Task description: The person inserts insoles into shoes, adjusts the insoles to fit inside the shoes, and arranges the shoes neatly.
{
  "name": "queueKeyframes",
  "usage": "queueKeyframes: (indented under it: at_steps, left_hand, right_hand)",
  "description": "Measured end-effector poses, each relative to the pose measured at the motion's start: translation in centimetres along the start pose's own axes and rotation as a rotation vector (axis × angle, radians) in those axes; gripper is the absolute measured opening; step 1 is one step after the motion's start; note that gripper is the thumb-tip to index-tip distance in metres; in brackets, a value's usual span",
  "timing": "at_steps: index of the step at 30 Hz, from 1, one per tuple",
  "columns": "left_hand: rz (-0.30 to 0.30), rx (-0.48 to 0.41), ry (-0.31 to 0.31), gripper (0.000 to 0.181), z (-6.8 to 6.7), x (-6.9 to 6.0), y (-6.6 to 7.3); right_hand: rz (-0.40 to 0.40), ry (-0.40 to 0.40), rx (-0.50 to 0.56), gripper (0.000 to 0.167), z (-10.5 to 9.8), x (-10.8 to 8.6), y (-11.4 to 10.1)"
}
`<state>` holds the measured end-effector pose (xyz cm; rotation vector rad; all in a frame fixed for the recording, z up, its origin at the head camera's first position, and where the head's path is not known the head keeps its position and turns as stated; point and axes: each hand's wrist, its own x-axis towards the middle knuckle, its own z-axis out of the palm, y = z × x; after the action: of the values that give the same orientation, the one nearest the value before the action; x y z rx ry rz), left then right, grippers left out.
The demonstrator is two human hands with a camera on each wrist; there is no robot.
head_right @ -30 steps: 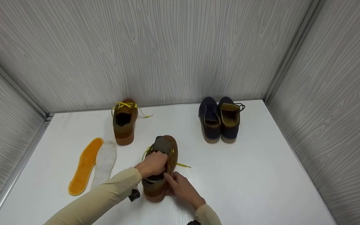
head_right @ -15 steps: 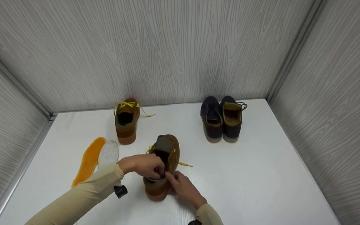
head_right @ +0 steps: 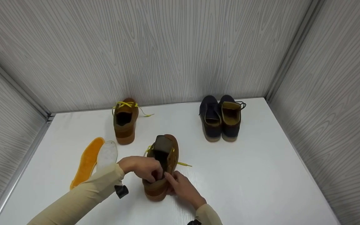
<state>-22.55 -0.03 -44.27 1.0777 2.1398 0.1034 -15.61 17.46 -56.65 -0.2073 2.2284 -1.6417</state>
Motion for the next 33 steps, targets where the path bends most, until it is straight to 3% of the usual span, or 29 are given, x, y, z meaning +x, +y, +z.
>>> queueKeyframes:
  at_steps: [8, 13, 16, 21, 25, 29, 33]
  left_hand:
    - [-0.08, 0.039, 0.041, 0.019, 1.0, 1.1, 0.1]
    - [-0.058, 0.084, 0.066, 0.017, 1.3, 1.1, 0.2]
    - [-0.034, 0.069, 0.06, 0.017, 1.1, 0.7, 0.1]
    - [-0.061, 0.062, 0.033, 0.017, 0.2, 0.0, 0.1]
    - [-0.101, 0.154, 0.039, 0.016, 0.2, 0.4, 0.5]
    - [-0.115, 0.288, 0.062, 0.021, 1.4, 1.6, 0.9]
    - [-0.1, 0.363, 0.094, 0.027, 2.5, 2.6, 0.6]
  right_hand:
    - [0.003, 0.025, -0.013, 0.042, 0.0, 0.0, 0.2]
    - [0.019, 0.028, 0.021, 0.042, 0.1, -0.2, 0.0]
    - [0.015, 0.027, 0.012, 0.039, 0.0, -0.6, -0.8]
    - [0.014, 0.006, 0.029, 0.036, 0.0, -1.3, -2.5]
    - [0.01, 0.01, 0.037, 0.038, -0.1, -0.9, -1.6]
    - [-0.006, 0.012, 0.013, 0.041, 0.0, -0.3, 0.1]
    - [-0.009, 0.009, -0.014, 0.045, 0.0, 0.0, 0.5]
